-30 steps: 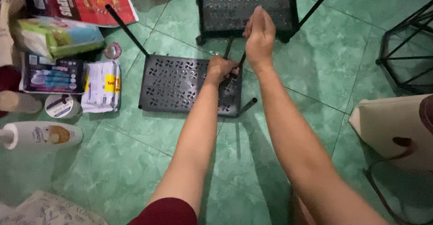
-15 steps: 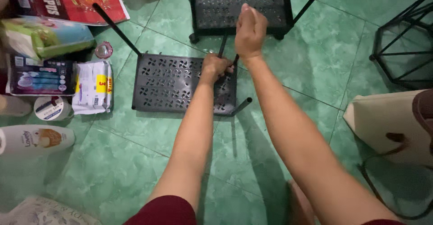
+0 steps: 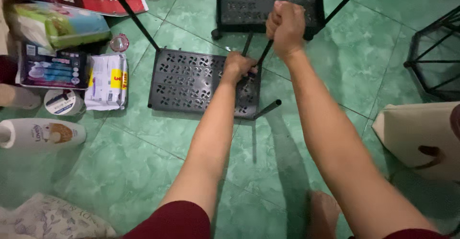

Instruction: The person assembles a black metal stand by inserting long metal poles into the holes of a perforated shelf. They connect multiple poles to form the frame and secure the shelf in place.

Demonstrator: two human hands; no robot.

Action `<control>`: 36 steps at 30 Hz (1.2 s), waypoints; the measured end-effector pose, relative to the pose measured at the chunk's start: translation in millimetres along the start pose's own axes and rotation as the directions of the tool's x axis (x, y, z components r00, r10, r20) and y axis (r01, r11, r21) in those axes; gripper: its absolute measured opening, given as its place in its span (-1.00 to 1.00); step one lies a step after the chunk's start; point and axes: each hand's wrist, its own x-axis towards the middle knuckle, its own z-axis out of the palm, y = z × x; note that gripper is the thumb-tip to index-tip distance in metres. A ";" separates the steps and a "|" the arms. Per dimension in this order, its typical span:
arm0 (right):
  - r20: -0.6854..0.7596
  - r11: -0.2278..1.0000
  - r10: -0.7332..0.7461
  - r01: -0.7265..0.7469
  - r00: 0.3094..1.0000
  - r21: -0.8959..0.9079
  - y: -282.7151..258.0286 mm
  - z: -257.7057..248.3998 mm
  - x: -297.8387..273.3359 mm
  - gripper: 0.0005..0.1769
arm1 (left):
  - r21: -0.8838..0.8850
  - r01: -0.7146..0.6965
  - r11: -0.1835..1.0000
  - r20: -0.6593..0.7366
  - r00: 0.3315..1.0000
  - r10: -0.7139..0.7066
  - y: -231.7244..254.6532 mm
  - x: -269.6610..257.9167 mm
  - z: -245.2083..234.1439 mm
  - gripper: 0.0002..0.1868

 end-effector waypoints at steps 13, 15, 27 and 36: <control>-0.254 0.996 -0.069 0.054 0.965 -0.066 24.6 12.8 -6.8 -0.54 | 0.024 0.002 1.000 0.014 1.000 -0.003 -9.1 11.3 4.0 -0.86; -0.335 0.984 -0.143 0.097 0.931 -0.150 24.8 18.7 -10.9 -0.58 | 0.058 -0.005 0.998 0.000 1.000 0.005 -9.2 10.3 3.3 -0.81; -0.357 0.763 -0.431 0.124 0.829 -0.634 25.9 26.2 0.4 -0.47 | 0.086 0.048 0.995 0.036 0.998 -0.052 6.9 -2.5 -4.0 -0.82; -0.200 0.898 -0.372 0.297 0.907 -0.323 31.8 8.2 -0.2 -0.49 | 0.082 -0.006 0.997 0.027 1.000 0.004 4.9 -0.3 -1.6 -0.83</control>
